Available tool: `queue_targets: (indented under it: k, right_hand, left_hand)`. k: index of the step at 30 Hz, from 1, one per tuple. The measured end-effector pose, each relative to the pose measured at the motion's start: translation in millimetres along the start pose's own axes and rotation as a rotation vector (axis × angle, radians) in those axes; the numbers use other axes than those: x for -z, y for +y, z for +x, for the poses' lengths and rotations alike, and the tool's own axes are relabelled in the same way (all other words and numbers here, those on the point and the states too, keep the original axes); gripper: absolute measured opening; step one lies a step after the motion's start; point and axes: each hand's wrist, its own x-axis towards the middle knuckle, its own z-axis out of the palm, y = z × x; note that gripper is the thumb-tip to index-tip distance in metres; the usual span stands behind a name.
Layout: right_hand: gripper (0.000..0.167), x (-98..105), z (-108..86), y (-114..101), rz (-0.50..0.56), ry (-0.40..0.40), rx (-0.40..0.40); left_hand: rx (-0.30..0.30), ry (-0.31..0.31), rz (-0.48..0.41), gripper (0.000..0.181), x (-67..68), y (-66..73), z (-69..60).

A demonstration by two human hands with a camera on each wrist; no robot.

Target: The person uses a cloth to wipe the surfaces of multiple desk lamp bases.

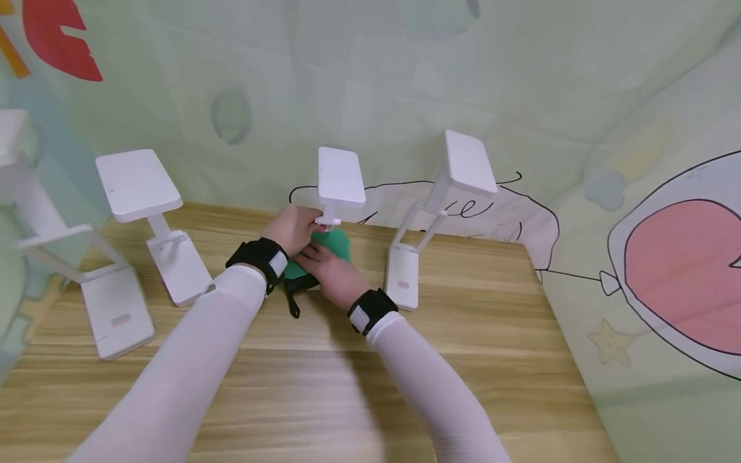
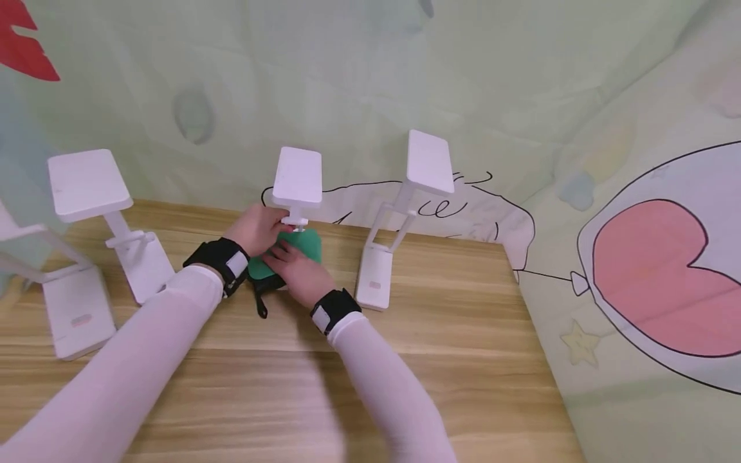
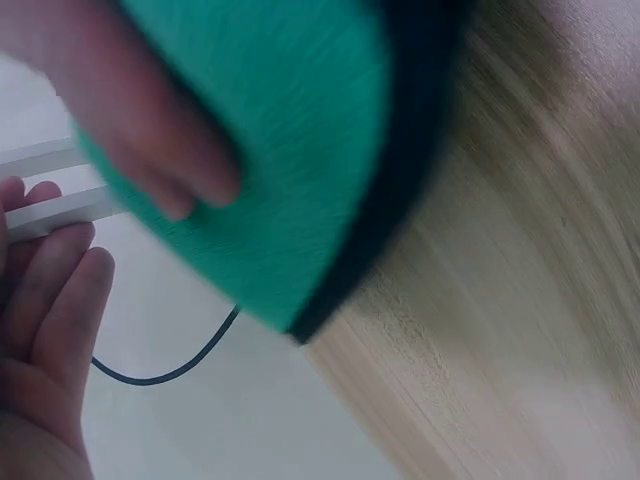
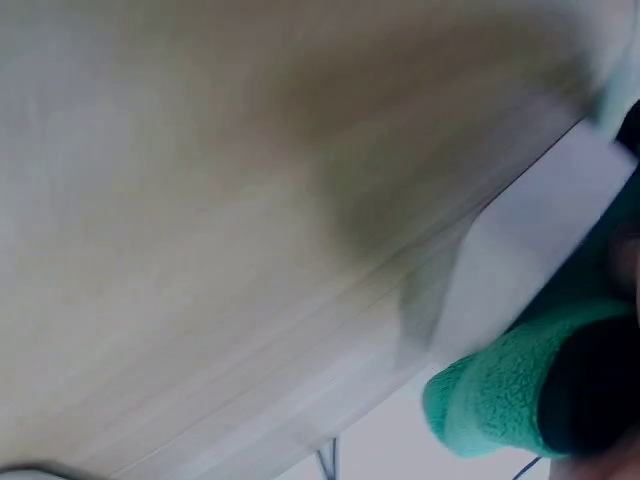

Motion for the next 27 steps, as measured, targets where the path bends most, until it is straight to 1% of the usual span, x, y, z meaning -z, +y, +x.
queue_targets:
  k: [3,6,10,13,16,19,21,24,27]
  right_hand:
    - [0.066,-0.5,-5.4,8.4,0.01,-0.011,-0.054]
    - [0.064,3.7,-12.5,9.7,0.015,-0.028,-0.134]
    - [0.062,10.0,-19.0,2.1,-0.012,-0.059,-0.237]
    - [0.059,15.2,-23.6,-9.2,-0.056,-0.083,-0.271]
    - [0.055,21.5,-29.5,-22.2,-0.118,-0.1,-0.264]
    - [0.053,25.9,-34.5,-32.7,-0.16,-0.115,-0.209]
    - [0.055,27.3,-35.3,-37.0,-0.162,-0.124,-0.166]
    - [0.058,24.8,-31.8,-36.4,-0.121,-0.127,-0.102]
    - [0.06,20.9,-24.5,-29.8,-0.048,-0.119,-0.052]
  left_hand:
    - [-0.014,-0.013,-0.009,0.014,-2.0,4.5,1.8]
    - [-0.019,-0.021,-0.019,0.015,-1.8,5.2,4.7]
    - [-0.013,-0.008,-0.011,0.016,0.7,1.9,5.9]
    - [-0.021,0.008,0.0,0.014,3.0,-0.9,6.0]
    - [-0.033,0.024,-0.002,0.014,5.5,-2.6,6.5]
    - [-0.039,0.038,0.005,0.013,7.1,-4.2,7.1]
    - [-0.038,0.044,0.003,0.013,7.7,-3.8,6.1]
    - [-0.042,0.041,0.016,0.013,6.5,-3.2,5.0]
    - [-0.046,0.02,0.023,0.013,4.5,-1.1,4.1]
